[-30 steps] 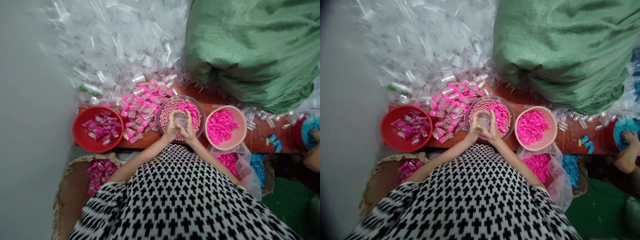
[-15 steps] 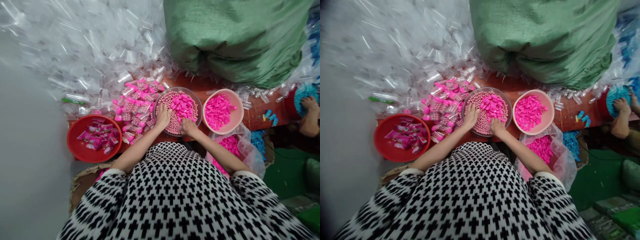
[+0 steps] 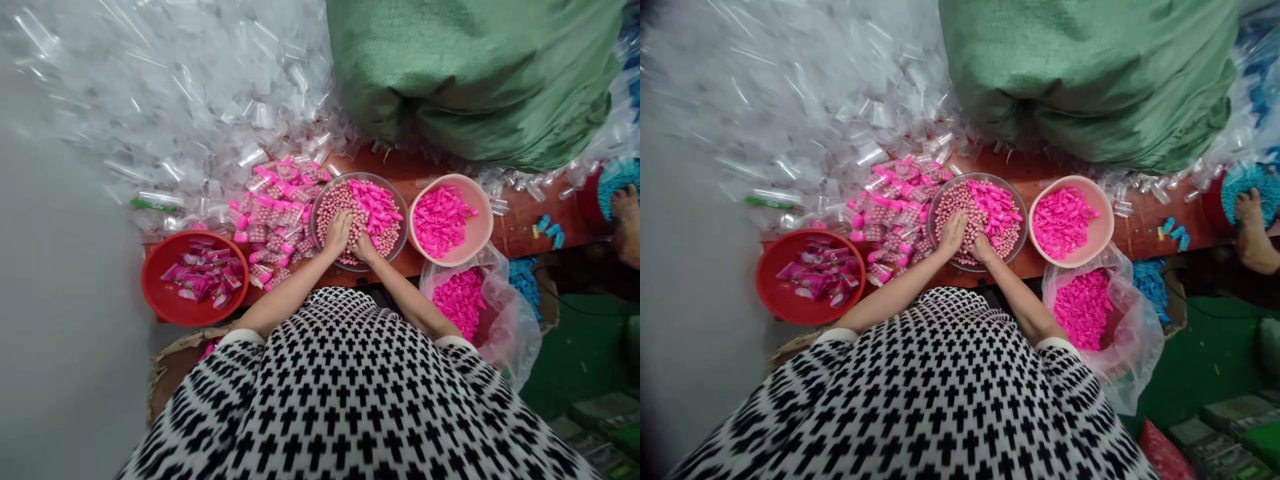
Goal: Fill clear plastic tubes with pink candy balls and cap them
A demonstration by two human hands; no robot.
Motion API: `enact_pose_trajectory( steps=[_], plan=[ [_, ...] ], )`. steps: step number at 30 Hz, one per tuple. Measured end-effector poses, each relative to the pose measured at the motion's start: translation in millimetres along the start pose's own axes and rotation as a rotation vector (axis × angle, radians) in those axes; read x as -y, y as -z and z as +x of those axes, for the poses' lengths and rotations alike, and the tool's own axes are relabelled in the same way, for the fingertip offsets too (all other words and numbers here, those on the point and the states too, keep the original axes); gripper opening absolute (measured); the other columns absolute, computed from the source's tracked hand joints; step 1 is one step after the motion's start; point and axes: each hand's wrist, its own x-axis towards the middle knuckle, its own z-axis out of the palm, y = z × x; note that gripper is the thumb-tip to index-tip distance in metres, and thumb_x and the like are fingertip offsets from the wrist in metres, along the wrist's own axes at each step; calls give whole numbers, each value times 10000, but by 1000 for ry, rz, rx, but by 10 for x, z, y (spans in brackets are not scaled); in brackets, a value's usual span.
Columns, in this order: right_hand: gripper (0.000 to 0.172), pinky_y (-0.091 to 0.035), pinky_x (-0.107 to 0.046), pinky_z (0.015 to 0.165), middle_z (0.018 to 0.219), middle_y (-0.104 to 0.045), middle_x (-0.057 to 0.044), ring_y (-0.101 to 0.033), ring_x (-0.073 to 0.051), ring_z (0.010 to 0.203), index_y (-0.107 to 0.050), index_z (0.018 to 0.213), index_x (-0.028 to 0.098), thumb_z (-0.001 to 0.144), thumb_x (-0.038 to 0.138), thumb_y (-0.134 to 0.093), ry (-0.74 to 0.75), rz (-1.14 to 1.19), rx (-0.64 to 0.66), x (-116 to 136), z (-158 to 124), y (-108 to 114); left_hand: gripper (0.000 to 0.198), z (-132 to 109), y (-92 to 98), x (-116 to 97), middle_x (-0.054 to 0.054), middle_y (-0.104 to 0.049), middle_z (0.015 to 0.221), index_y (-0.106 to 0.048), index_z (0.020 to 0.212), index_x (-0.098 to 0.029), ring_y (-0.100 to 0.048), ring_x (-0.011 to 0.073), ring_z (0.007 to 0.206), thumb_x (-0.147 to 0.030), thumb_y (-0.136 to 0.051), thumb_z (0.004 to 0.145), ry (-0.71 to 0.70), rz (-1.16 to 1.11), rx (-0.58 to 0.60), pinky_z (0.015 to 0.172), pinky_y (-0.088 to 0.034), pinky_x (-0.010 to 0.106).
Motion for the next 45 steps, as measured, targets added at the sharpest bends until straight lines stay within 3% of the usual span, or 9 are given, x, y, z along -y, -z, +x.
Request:
enact_pose_trajectory(
  steps=[4, 7, 12, 16, 22, 26, 33, 41, 45],
  plan=[
    [667, -319, -427, 1157, 1420, -499, -167, -489, -270, 1299, -413, 1432, 107, 777, 164, -522, -2, 61, 87, -52, 15, -31, 500, -86, 82, -26, 96, -572, 1359, -489, 1348, -189, -507, 214, 1294, -490, -333, 980, -72, -48, 138, 1159, -302, 401],
    [853, -334, -440, 1145, 1485, -412, -198, -470, -290, 1326, -215, 1514, 66, 727, 119, -538, -44, 60, 112, -80, -29, 71, 486, -113, 214, 12, 108, -514, 1421, -376, 1422, -191, -480, 201, 1326, -404, -330, 989, -38, -65, 43, 1141, -338, 381],
    [1050, -304, -407, 1160, 1570, -195, -247, -325, -300, 1428, 10, 1524, -2, 733, 200, -650, -26, 123, 122, -57, -99, 379, 270, -338, 452, -68, 115, -628, 1149, -587, 1111, -158, -562, 239, 1153, -147, -442, 883, -51, 342, 15, 1048, -425, 410],
    [858, -317, -409, 1149, 1550, -264, -224, -348, -281, 1414, -161, 1511, 34, 783, 150, -599, 13, 13, 149, -6, -175, 609, 182, -479, 291, -200, 152, -606, 1071, -605, 953, -138, -571, 305, 1081, -81, -554, 788, 97, 598, 160, 967, -460, 452],
    [399, -461, -359, 967, 1324, -546, -148, -542, -233, 1188, -492, 1316, 142, 920, 193, -482, 206, -151, 184, 4, -229, 673, 105, -415, 5, -164, 158, -612, 1020, -605, 852, -162, -579, 328, 1058, -103, -631, 768, 195, 576, 101, 942, -464, 451],
    [269, -476, -317, 875, 1092, -658, -113, -618, -204, 976, -582, 1112, 125, 918, 306, -537, 186, 39, 198, -41, -138, 593, 66, -437, 46, -152, 104, -651, 965, -622, 837, -185, -600, 272, 1002, -159, -637, 778, 168, 395, 24, 941, -466, 416],
    [256, -510, -275, 773, 897, -682, -21, -636, -154, 810, -603, 945, 152, 787, 347, -654, 108, 656, 217, -128, -93, 740, 363, -550, -24, -191, 23, -655, 881, -607, 973, -161, -631, 168, 835, -296, -740, 664, 296, -511, -195, 822, -534, 341],
    [138, -454, -280, 778, 801, -719, -52, -644, -185, 789, -748, 868, 124, 763, 189, -686, 343, -46, 352, 101, 61, 1265, 234, -550, -253, -246, 21, -665, 844, -669, 839, -164, -617, 196, 868, -253, -741, 635, 223, -307, -171, 881, -510, 367],
    [147, -499, -268, 732, 763, -709, -34, -652, -166, 745, -732, 863, 119, 739, 193, -710, 306, 162, 389, 217, 155, 1453, 357, -542, -372, -277, 5, -655, 852, -630, 879, -163, -633, 177, 813, -346, -779, 611, 281, -665, -175, 801, -558, 374]
  ],
)
